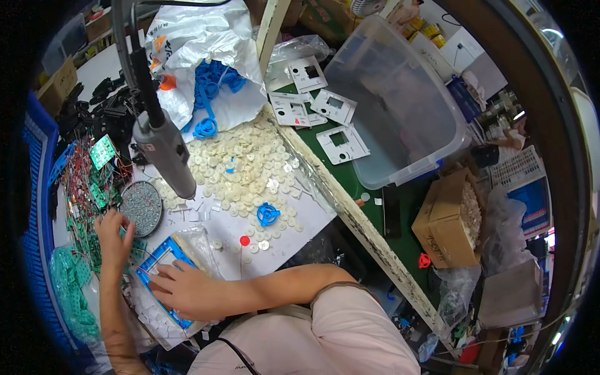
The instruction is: Assembling a toy by installing buttons, a circuit board, and internal components into a plastic housing using an electric screwdriver.
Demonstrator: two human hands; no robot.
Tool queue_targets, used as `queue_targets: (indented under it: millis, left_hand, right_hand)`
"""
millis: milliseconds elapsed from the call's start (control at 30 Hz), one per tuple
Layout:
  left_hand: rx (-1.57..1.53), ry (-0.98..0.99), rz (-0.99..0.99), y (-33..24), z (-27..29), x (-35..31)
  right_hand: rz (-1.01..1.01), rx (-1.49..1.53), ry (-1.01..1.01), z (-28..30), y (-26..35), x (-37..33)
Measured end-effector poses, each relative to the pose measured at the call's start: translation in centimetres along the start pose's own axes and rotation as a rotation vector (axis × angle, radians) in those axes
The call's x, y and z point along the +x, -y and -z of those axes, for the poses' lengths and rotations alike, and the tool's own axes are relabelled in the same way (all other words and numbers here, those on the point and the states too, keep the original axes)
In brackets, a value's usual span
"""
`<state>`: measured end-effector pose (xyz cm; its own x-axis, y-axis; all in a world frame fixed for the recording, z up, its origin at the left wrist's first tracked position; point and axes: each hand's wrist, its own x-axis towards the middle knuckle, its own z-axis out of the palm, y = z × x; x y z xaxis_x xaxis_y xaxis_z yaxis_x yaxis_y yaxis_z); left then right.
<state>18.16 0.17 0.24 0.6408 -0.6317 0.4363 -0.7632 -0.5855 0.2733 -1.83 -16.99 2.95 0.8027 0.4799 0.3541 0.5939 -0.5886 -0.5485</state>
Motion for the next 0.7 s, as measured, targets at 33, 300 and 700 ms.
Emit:
queue_targets:
  millis: [33, 300, 700]
  left_hand:
    - [-0.010, -0.027, 0.011, -0.7, 1.3, -1.2]
    - [-0.380, -0.041, 0.135, -9.7, 4.2, -6.5]
    - [-0.574, -0.096, 0.323, -10.6, 2.1, -10.6]
  right_hand:
    - [0.079, 0.080, -0.113, 1.7, -0.4, 0.2]
    - [-0.358, 0.864, -0.331, 12.2, -8.9, 5.4]
    - [-0.147, 1.197, -0.264, 5.2, -0.4, 6.6]
